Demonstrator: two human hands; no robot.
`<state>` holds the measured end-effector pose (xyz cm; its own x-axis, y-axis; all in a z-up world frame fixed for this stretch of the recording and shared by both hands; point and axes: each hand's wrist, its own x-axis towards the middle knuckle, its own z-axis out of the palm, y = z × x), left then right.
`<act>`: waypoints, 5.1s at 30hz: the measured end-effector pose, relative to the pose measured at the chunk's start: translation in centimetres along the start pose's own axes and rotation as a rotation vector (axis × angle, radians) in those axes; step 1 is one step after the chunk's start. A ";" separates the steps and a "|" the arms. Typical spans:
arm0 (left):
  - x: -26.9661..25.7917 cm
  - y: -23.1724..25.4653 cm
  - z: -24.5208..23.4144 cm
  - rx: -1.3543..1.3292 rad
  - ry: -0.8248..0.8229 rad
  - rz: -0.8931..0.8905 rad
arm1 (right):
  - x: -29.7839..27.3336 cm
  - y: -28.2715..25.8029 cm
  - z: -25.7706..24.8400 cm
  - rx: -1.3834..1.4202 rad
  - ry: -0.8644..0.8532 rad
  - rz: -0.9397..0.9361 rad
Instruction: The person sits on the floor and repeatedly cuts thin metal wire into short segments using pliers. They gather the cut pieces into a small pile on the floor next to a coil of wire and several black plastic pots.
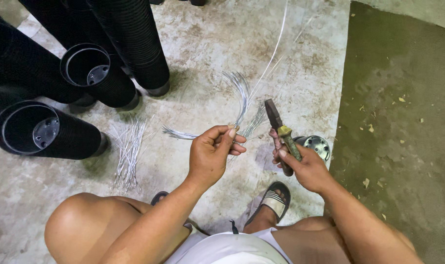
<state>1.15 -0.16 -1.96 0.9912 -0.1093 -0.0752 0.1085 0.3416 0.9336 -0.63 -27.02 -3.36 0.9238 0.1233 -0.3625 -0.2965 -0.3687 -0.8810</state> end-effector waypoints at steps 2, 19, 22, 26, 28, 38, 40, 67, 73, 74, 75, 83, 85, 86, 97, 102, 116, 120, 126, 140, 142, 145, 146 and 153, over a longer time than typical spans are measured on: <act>0.0 0.1 0.0 -0.028 -0.013 -0.023 | -0.1 0.0 0.0 0.008 -0.013 -0.009; -0.6 -2.1 -0.5 0.013 -0.096 -0.357 | 7.2 9.2 -6.6 -0.664 0.548 0.184; -1.0 -2.4 -0.2 0.063 -0.094 -0.464 | 8.0 14.6 -8.0 -0.814 0.615 0.236; -1.1 -3.1 0.1 0.045 -0.114 -0.455 | 8.3 20.1 -8.2 -0.887 0.594 0.411; -1.1 -3.5 0.2 0.060 -0.118 -0.436 | 7.9 21.8 -7.8 -0.895 0.596 0.445; -1.3 -3.3 0.9 0.239 -0.096 -0.305 | 7.4 20.3 -7.0 -0.985 0.427 0.462; -1.5 -2.7 1.0 0.286 -0.072 -0.255 | 7.1 17.1 -6.4 -1.195 0.485 0.338; -2.3 -3.6 1.9 0.715 -0.195 0.232 | 3.6 3.4 3.2 0.489 0.006 -0.025; -2.5 -5.0 1.7 0.737 -0.177 0.146 | 4.0 4.1 3.5 0.212 0.083 -0.099; -2.5 -5.5 1.6 0.755 -0.176 0.101 | 4.2 4.1 3.6 0.190 0.083 -0.085; -2.5 -6.1 1.4 0.771 -0.175 0.056 | 4.2 3.9 3.4 0.186 0.065 -0.017; 0.7 -14.1 -5.8 1.020 -0.010 -0.071 | 2.1 -0.3 1.8 -0.262 -0.083 0.019; 2.4 -15.8 -9.5 1.153 0.083 -0.271 | 1.0 -1.5 1.6 -0.454 -0.081 -0.021; 2.8 -16.5 -11.7 1.217 0.120 -0.356 | 0.6 -2.0 1.8 -0.487 -0.093 -0.029; 1.3 -16.4 -29.5 1.279 0.866 -0.762 | -0.2 -4.0 1.1 -0.778 -0.111 -0.064; -0.1 -16.8 -29.4 1.544 1.076 -0.736 | -1.0 -5.3 0.1 -0.817 -0.179 -0.109; 8.1 -26.8 -12.9 1.497 -0.024 -0.068 | -4.3 -10.0 -5.5 -0.867 0.011 -0.199; 11.2 -29.2 -10.8 1.583 -0.125 -0.024 | -3.7 -9.3 -5.2 -0.893 -0.025 -0.196; 15.1 -31.8 -10.8 1.703 -0.159 -0.006 | -2.8 -9.1 -5.3 -0.845 -0.047 -0.268; 16.5 -31.3 -12.8 1.750 -0.280 -0.115 | 0.3 -8.3 -4.4 -0.891 -0.161 -0.155; 16.6 -31.5 -13.3 1.774 -0.316 -0.177 | 0.5 -8.3 -4.3 -0.896 -0.177 -0.113; 16.4 -31.7 -14.2 1.790 -0.331 -0.156 | 0.3 -8.3 -4.2 -0.857 -0.126 -0.281; 16.3 -31.7 -14.4 1.793 -0.328 -0.130 | 0.3 -8.3 -4.1 -0.849 -0.133 -0.279; 15.3 -29.1 -14.3 1.551 -0.158 0.091 | 1.0 -9.3 -4.1 -0.864 -0.163 -0.189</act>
<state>14.22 1.59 -35.33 0.9613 -0.2695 -0.0574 -0.2293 -0.8979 0.3757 4.04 -27.23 5.74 0.8734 0.3571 -0.3310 0.2036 -0.8854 -0.4178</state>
